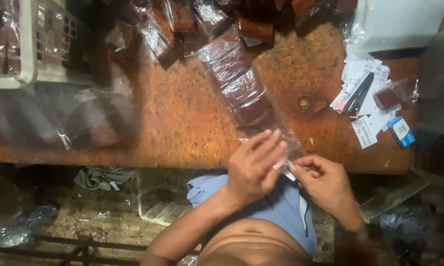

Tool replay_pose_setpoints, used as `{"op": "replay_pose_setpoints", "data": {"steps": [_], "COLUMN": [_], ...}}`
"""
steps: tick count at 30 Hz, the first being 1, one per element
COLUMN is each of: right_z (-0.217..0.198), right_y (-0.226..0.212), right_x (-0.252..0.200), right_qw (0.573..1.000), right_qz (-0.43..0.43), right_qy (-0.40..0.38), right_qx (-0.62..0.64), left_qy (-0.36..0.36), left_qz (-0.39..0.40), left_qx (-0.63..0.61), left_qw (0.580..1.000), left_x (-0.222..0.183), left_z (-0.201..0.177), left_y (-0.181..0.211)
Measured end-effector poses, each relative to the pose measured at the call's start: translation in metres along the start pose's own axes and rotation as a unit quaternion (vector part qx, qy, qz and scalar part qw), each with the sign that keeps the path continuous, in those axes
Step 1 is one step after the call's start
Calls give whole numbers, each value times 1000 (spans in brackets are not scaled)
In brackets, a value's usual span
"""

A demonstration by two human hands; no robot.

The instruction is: Packaging individual brownies into plastic sleeves, sealing them, and applying labels.

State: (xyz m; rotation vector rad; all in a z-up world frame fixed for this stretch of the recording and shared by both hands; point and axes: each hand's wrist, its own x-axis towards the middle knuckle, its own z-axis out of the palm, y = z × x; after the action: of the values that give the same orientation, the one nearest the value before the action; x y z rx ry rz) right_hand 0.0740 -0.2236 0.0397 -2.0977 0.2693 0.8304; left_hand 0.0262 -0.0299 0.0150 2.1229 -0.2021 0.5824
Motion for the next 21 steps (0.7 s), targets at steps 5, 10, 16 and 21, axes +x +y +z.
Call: {"op": "replay_pose_setpoints", "data": {"steps": [5,10,16,21], "right_z": [31,55,56,40], "right_y": [17,10,-56,-58], "right_x": [35,68,51,51], "right_qw": [979,944,933,924], "right_qz": [-150,-268,-301,-360], "right_qy": [72,181,193,111], "right_qx": [116,67,27,-72], "left_qy": [104,136,117,128], "left_qz": [33,25,21,16], "left_qx": [53,45,-57,111], "left_qw": [993,989,991,985], "left_x": [-3,1,4,37], "left_z": [19,12,2,-27], "left_y": [24,42,40,-40]}}
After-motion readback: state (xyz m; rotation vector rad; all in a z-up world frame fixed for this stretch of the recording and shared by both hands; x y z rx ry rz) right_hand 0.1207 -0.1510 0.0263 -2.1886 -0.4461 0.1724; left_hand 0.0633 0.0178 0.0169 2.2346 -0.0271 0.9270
